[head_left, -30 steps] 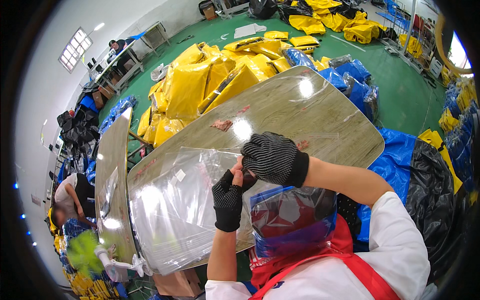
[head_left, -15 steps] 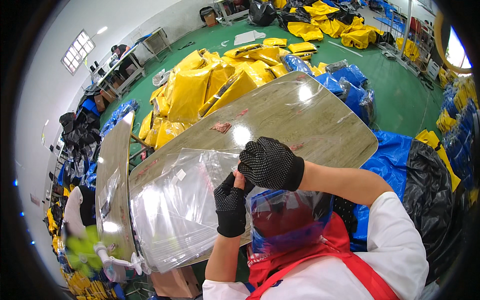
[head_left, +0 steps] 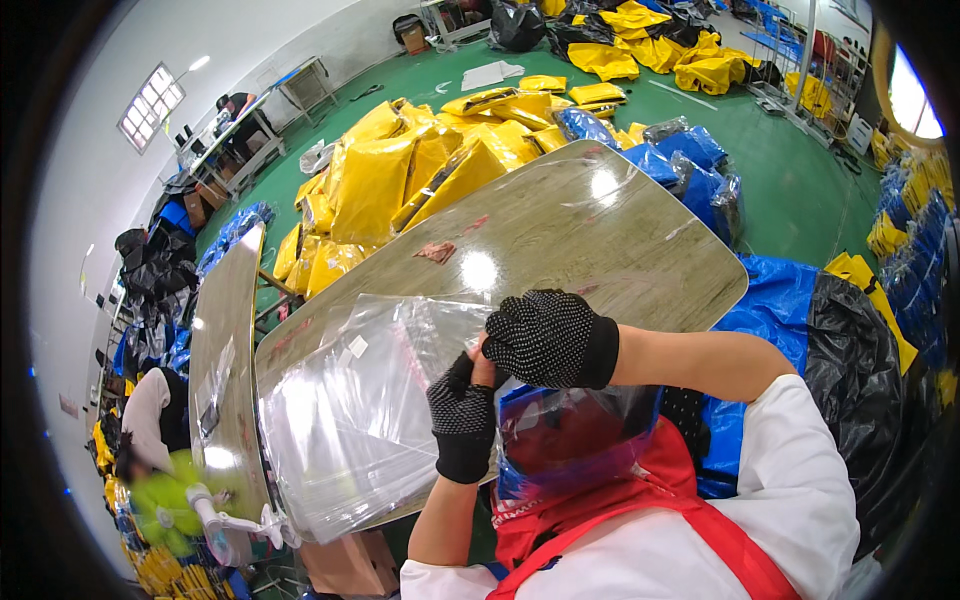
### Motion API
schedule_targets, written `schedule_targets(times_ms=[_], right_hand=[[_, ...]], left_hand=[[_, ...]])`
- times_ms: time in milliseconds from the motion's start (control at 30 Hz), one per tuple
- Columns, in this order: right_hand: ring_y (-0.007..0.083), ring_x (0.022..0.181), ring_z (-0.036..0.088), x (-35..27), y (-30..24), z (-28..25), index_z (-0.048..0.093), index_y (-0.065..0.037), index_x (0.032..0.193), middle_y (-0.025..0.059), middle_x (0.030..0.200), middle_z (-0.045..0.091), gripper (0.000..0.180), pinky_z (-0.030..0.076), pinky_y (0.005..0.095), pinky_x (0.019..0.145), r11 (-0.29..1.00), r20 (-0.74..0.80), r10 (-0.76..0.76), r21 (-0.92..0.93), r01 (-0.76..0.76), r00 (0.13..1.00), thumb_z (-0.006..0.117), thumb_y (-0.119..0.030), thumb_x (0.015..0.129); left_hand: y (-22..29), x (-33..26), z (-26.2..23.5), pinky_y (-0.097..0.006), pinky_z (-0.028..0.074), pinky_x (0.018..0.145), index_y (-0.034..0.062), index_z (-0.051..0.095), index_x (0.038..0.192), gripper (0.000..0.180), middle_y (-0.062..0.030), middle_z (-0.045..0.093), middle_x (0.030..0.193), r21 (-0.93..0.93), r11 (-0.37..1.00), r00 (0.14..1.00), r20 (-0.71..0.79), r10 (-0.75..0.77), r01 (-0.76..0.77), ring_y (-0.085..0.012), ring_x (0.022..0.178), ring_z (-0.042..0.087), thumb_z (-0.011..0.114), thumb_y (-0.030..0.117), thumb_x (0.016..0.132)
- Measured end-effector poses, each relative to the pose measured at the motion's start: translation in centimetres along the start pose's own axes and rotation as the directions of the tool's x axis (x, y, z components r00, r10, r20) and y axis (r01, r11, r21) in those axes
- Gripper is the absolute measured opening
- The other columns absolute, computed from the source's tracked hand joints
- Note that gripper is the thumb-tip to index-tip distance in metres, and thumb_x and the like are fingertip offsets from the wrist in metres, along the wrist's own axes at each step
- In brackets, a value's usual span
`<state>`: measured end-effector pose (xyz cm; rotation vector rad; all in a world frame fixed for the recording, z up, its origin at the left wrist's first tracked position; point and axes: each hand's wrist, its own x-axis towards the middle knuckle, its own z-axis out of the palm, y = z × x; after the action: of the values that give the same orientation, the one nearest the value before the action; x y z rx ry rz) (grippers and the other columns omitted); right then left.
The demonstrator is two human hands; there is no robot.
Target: The person places a clear plastic bag onto a large flat board, then inserts a blue and black plastic bag into it. The person folds and smooths the clear bag around the blue bag, then places the wrapped item into a larger blue and black bag. The person repeats this wrapping and bagging process multiple times.
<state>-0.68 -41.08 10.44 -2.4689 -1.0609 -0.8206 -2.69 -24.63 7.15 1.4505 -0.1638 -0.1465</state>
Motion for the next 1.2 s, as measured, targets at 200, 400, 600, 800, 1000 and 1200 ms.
schedule_targets(times_ms=[200,400,600,800,1000,1200], right_hand=[[0.0279,0.071,0.064,0.7,2.4,-0.2,0.060,-0.011,0.083,0.0116,0.075,0.062,0.013,0.051,0.0394,0.058,0.946,0.065,0.324,-0.051,-0.321,0.944,0.060,-0.022,0.077],[0.0210,0.077,0.059,-11.2,25.8,-13.0,0.059,-0.008,0.091,0.0077,0.078,0.060,0.019,0.048,0.0324,0.071,0.561,-0.514,0.789,0.376,-0.738,0.337,0.058,-0.026,0.085],[0.0110,0.082,0.052,-9.3,7.5,-2.7,0.065,-0.005,0.102,0.0011,0.083,0.061,0.031,0.043,0.0291,0.076,0.288,0.196,0.728,0.783,-0.551,0.657,0.061,-0.032,0.088],[0.0116,0.078,0.061,-9.6,7.6,-1.9,0.056,-0.006,0.124,0.0093,0.118,0.061,0.045,0.048,0.0251,0.068,0.230,0.480,0.646,0.619,-0.751,0.593,0.058,-0.034,0.090],[0.0226,0.096,0.064,-9.8,4.8,-2.7,0.053,-0.003,0.124,0.0105,0.117,0.060,0.042,0.052,0.0306,0.075,-0.479,0.595,0.610,0.803,-0.355,0.523,0.056,-0.030,0.091],[0.0259,0.107,0.060,-15.7,2.3,-1.6,0.061,0.001,0.107,0.0096,0.112,0.063,0.029,0.048,0.0356,0.088,0.216,0.474,0.401,0.783,-0.583,0.784,0.065,-0.015,0.083]], left_hand=[[0.6,-0.3,0.1,-0.030,0.052,0.077,-0.0047,0.062,0.102,0.031,-0.0105,0.065,0.091,-0.030,0.999,0.998,-0.051,0.030,-0.031,-0.0170,0.083,0.063,0.055,0.024,0.094],[-1.8,0.2,-5.6,-0.042,0.056,0.075,-0.0054,0.052,0.109,0.037,-0.0215,0.063,0.103,-0.184,0.975,0.965,-0.252,0.076,-0.125,-0.0299,0.086,0.066,0.046,0.028,0.096],[-1.6,0.2,-6.4,-0.040,0.057,0.072,-0.0059,0.051,0.108,0.034,-0.0221,0.063,0.098,-0.165,0.978,0.943,-0.327,0.068,-0.127,-0.0281,0.082,0.066,0.043,0.025,0.097],[2.4,1.4,-11.3,-0.020,0.034,0.044,0.0014,0.058,0.109,0.030,-0.0150,0.067,0.097,0.357,0.933,0.993,-0.120,-0.006,0.049,-0.0063,0.046,0.044,0.045,0.026,0.097],[4.0,-2.7,-8.1,-0.042,0.055,0.070,0.0102,0.048,0.102,0.026,-0.0209,0.050,0.128,-0.281,0.930,0.963,-0.060,-0.264,0.237,-0.0344,0.089,0.063,0.051,0.034,0.094],[-4.1,-4.6,-15.8,-0.055,0.034,0.102,0.0031,0.060,0.084,0.015,-0.0219,0.039,0.138,-0.116,0.992,0.954,0.290,0.075,-0.043,-0.0438,0.122,0.043,0.060,0.018,0.087]])
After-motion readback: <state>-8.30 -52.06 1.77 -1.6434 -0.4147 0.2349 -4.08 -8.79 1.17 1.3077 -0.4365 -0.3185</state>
